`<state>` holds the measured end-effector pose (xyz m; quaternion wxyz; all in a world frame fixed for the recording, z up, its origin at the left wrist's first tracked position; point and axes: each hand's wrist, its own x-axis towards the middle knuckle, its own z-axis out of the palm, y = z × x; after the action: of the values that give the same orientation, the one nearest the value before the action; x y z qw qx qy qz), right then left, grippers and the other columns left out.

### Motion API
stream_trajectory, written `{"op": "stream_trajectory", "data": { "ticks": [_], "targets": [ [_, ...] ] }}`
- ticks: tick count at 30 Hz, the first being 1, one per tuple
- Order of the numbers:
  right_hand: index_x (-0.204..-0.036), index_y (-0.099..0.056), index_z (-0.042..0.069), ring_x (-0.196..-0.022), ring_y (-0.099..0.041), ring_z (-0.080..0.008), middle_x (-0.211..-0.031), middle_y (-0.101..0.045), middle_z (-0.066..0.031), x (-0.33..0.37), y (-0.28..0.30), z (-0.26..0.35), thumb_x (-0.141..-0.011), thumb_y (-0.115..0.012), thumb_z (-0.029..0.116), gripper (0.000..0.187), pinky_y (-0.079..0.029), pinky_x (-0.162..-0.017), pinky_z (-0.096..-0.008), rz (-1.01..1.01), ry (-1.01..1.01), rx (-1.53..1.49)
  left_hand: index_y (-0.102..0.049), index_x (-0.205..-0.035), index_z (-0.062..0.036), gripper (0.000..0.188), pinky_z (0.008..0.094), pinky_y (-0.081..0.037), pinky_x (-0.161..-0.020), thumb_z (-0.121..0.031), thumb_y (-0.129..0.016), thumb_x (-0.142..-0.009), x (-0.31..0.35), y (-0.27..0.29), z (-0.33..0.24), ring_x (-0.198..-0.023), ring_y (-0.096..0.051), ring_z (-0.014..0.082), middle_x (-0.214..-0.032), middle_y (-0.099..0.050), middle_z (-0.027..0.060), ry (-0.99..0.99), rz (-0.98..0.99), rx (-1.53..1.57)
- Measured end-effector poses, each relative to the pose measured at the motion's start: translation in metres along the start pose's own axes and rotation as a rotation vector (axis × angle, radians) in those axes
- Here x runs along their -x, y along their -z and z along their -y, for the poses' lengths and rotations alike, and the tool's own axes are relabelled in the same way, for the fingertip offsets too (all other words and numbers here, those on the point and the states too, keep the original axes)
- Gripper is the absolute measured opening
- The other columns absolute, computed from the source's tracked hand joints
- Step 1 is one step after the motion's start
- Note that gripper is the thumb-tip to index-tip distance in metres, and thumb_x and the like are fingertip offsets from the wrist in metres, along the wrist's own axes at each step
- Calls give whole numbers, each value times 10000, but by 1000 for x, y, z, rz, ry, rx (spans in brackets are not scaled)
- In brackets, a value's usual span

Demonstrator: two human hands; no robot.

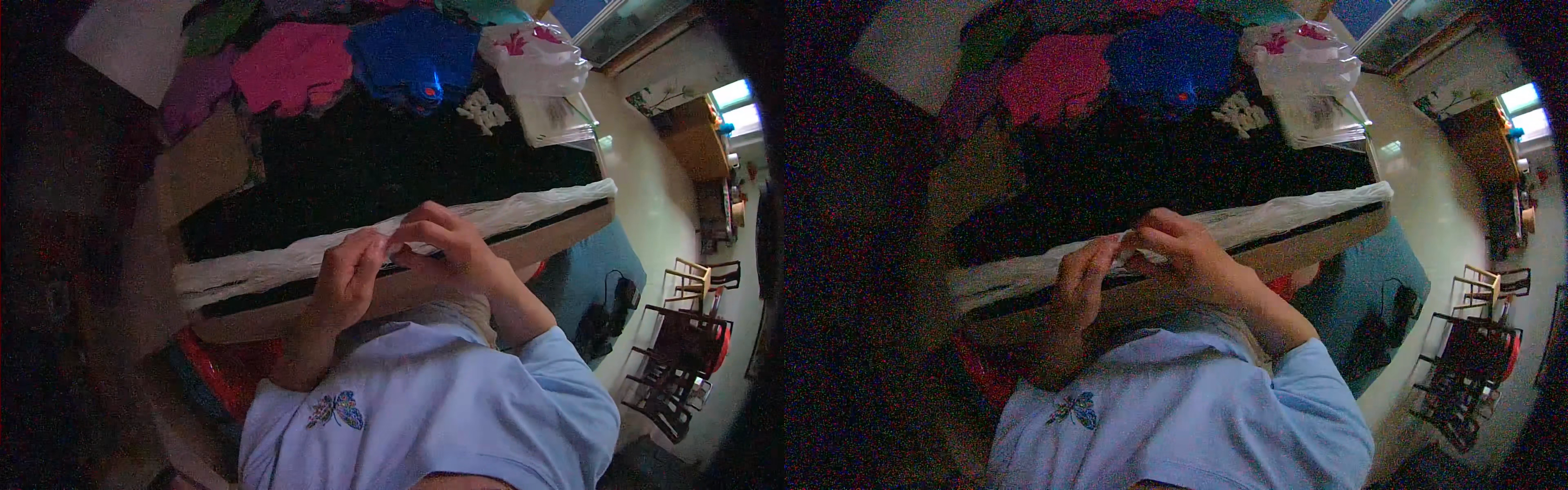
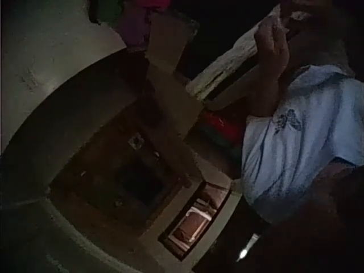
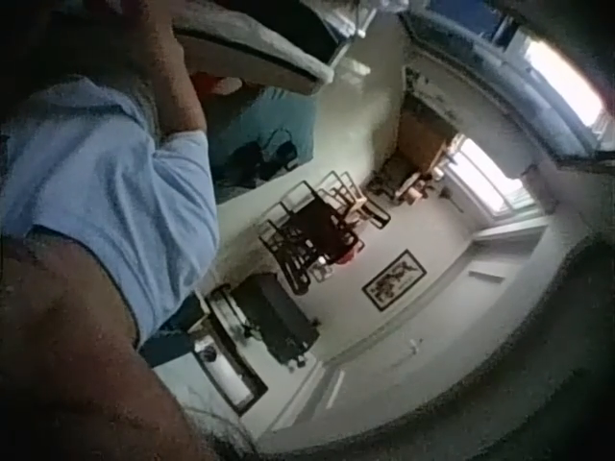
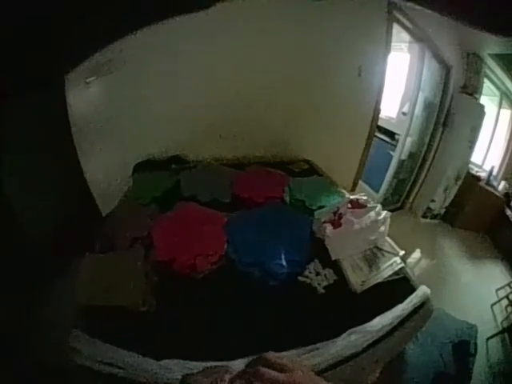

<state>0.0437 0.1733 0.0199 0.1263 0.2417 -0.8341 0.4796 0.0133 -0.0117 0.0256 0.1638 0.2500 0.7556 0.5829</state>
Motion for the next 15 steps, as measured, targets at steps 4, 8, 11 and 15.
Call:
{"op": "stream_trajectory", "data": {
  "ticks": [4, 8, 11, 15],
  "targets": [
    [-893, -573, 54, -768, -564, -253, -827, -563, -83, -4, 3, 1, -680, -682, 50, 240, -456, -626, -331, 46, -20, -88, -545, -810, 38, 259, 284, -400, -561, -167, -416, -901, 2, -4, 5, -632, -505, 126, -701, -547, 111, -11, -61, -18],
    [-855, -560, 35, -754, -557, -265, -813, -555, -98, -4, 4, 0, -698, -658, 53, 185, -443, -602, -332, 143, -20, -139, -590, -786, 39, 286, 281, -419, -547, -191, -456, -890, 3, -12, 0, -580, -535, 136, -621, -573, 114, 116, -139, -47],
    [-834, -554, 25, -741, -552, -269, -796, -549, -99, -4, 4, -3, -698, -648, 58, 168, -437, -589, -329, 167, 9, -88, -615, -802, 31, 274, 277, -433, -550, -197, -484, -878, 2, -13, 0, -592, -568, 142, -653, -610, 132, 67, -169, -162],
    [-827, -549, 19, -725, -552, -267, -779, -543, -96, -2, 1, -4, -684, -647, 62, 179, -434, -580, -326, 128, 32, -24, -624, -818, 26, 262, 270, -438, -557, -192, -492, -874, 0, -18, 3, -614, -587, 145, -697, -630, 140, 91, -163, -140]
  ]
}}
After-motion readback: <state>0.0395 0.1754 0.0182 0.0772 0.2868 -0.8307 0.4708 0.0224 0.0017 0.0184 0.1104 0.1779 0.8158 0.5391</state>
